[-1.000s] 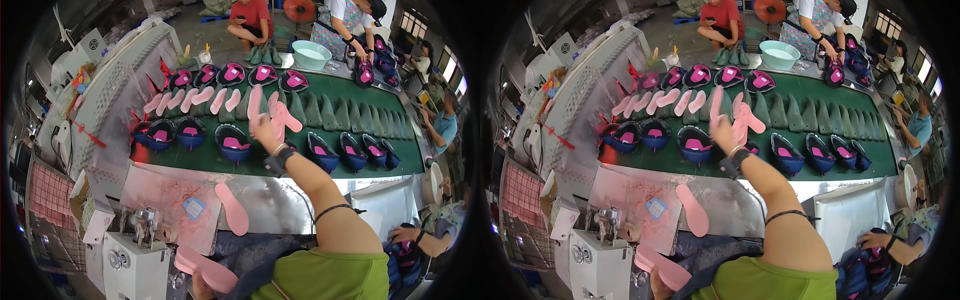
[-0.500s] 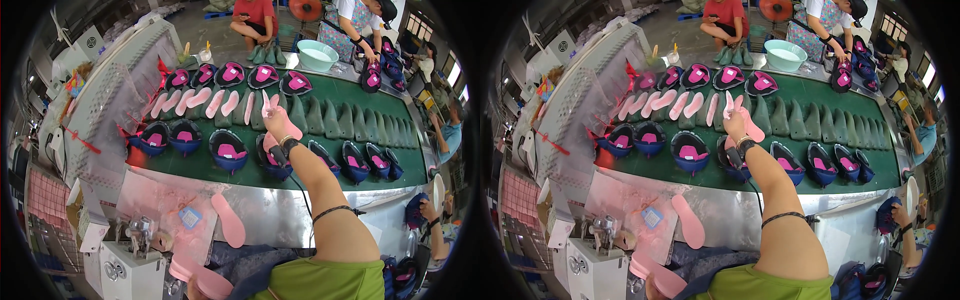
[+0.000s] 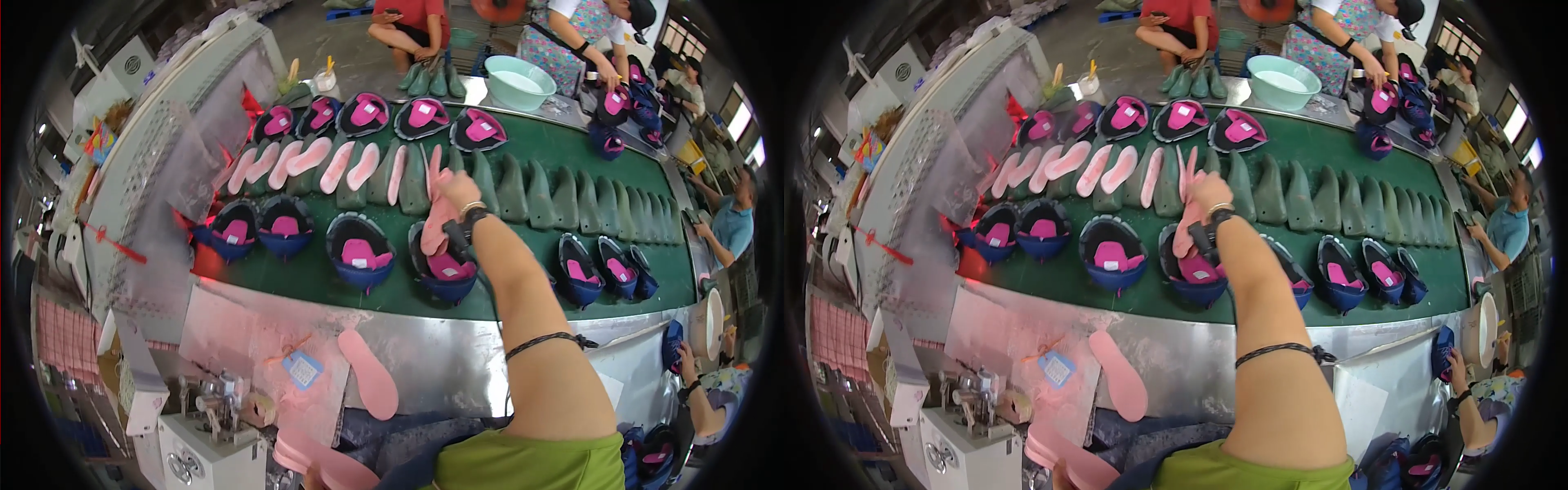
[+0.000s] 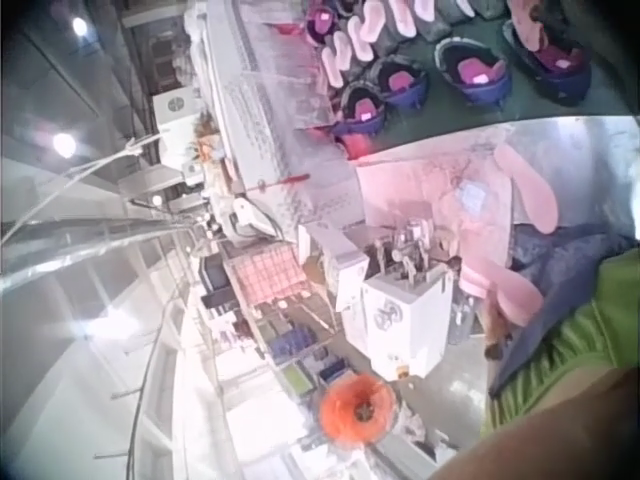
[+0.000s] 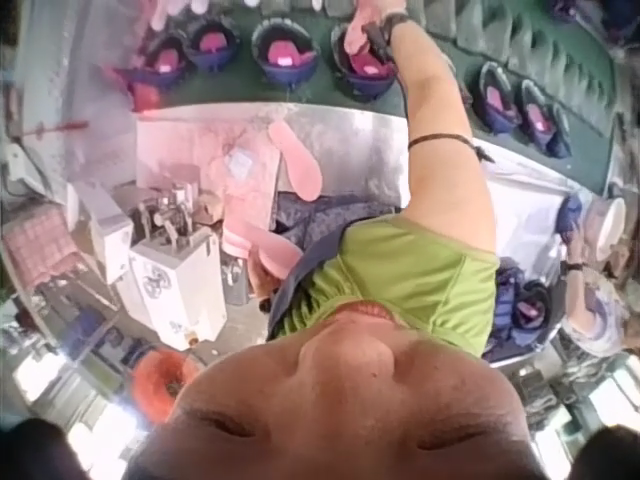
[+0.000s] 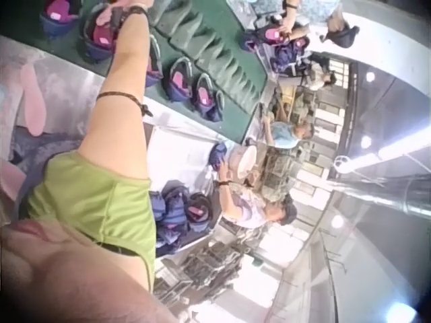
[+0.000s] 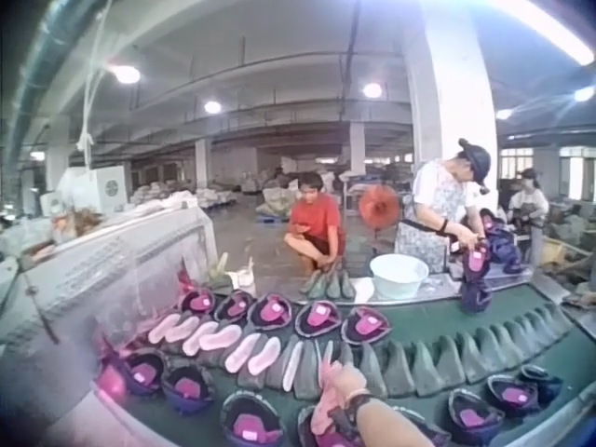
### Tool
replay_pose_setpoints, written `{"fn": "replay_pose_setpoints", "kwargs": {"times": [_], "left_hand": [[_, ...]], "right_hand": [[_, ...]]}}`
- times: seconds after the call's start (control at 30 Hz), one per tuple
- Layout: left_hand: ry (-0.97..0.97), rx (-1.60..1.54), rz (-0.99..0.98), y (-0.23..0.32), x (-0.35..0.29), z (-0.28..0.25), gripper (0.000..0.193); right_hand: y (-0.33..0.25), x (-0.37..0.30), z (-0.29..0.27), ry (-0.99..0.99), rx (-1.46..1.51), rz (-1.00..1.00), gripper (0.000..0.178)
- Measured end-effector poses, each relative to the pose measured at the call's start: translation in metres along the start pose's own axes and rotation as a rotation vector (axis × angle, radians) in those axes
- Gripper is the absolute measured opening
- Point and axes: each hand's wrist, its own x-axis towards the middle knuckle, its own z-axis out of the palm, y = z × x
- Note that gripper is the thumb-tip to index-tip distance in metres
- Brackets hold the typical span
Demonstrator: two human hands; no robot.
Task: The worker is repeatedly applying glue and inserting pink insoles into shoe uppers moving along a conveyor belt.
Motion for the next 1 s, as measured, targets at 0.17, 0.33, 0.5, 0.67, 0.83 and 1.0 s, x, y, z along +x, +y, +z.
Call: {"fn": "replay_pose_setpoints", "kwargs": {"times": [0.17, 0.33, 0.5, 0.67, 0.83, 1.0], "left_hand": [[-0.044, 0.090, -0.009, 0.010, 0.017, 0.035, 0.049], [-0.114, 0.207, 0.026, 0.014, 0.024, 0.060, 0.046], [-0.176, 0.275, 0.110, 0.011, 0.018, 0.069, 0.043], [-0.237, 0.621, 0.544, -0.006, -0.012, 0.028, 0.041], [-0.219, 0.610, 0.741, -0.035, -0.032, -0.009, 0.033], [-0.114, -0.040, 0.349, -0.052, -0.035, -0.021, 0.040]], "right_hand": [[-0.014, -0.014, 0.008, -0.049, -0.118, -0.158, 0.042], [0.002, -0.025, -0.035, -0.053, 0.111, -0.120, 0.034], [0.028, -0.057, -0.090, -0.062, 0.304, -0.325, 0.048], [0.037, -0.154, -0.101, -0.512, 1.004, -0.386, 0.062], [0.031, -0.260, -0.090, -0.830, 0.947, -0.397, 0.067], [0.032, -0.349, -0.053, -1.128, 0.927, -0.335, 0.066]]}}
